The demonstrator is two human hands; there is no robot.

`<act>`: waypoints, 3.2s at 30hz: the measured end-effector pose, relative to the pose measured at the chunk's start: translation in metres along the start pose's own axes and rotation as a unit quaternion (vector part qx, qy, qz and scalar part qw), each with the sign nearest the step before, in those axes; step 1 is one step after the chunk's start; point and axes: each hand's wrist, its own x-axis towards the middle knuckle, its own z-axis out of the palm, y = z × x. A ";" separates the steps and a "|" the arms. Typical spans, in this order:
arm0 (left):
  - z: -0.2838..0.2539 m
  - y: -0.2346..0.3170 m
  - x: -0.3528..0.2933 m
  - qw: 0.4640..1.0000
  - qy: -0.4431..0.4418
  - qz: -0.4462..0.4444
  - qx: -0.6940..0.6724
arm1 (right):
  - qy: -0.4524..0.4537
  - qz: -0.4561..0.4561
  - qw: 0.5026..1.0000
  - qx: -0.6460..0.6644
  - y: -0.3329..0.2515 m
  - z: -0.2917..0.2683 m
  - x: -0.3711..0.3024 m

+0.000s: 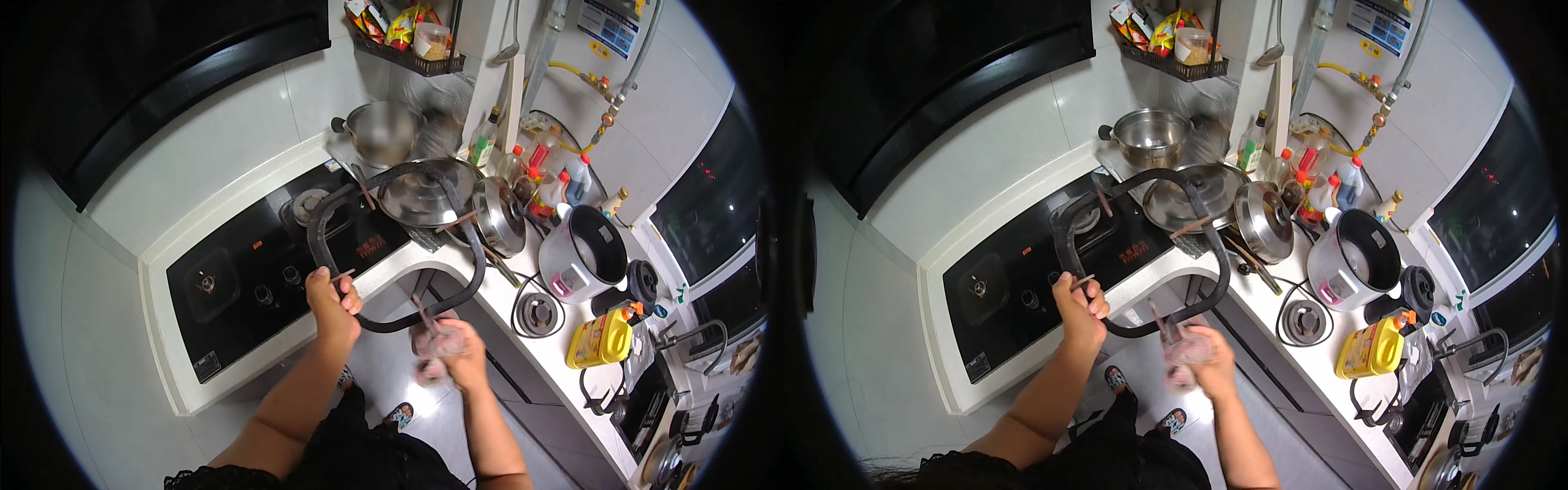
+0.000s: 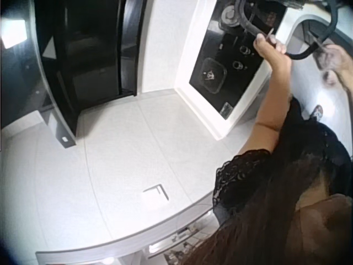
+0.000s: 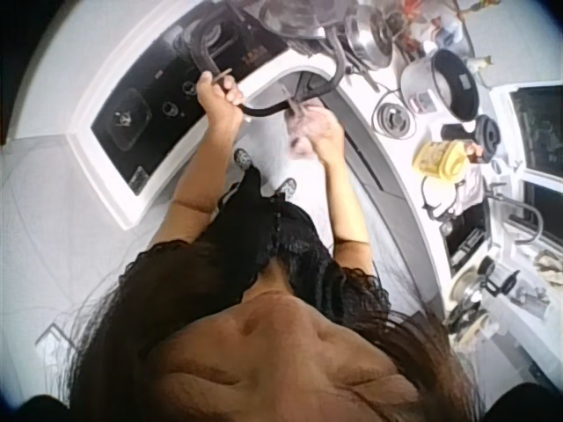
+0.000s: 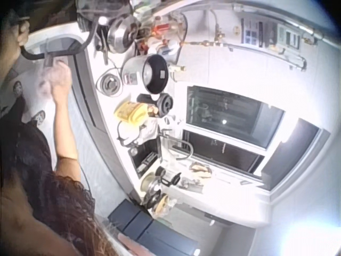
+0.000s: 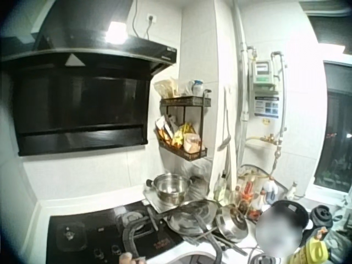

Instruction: The person cleans a metal stove grate with a cloth, then wipes the gas stovetop surface. They rinse the cloth at the sink and proceed to wipe the range hood and the wall area above the stove.

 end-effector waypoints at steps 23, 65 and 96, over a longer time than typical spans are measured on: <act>-0.019 0.033 -0.004 0.768 -0.367 0.392 0.349 | -0.027 -0.102 0.992 0.072 -0.126 -0.070 0.051; 0.046 0.043 -0.039 0.534 -0.495 0.150 0.669 | -0.253 -0.210 0.761 -0.559 -0.186 -0.009 0.062; 0.043 0.020 -0.036 0.551 -0.513 0.154 0.639 | -0.273 -0.214 0.741 -0.575 -0.171 -0.025 0.053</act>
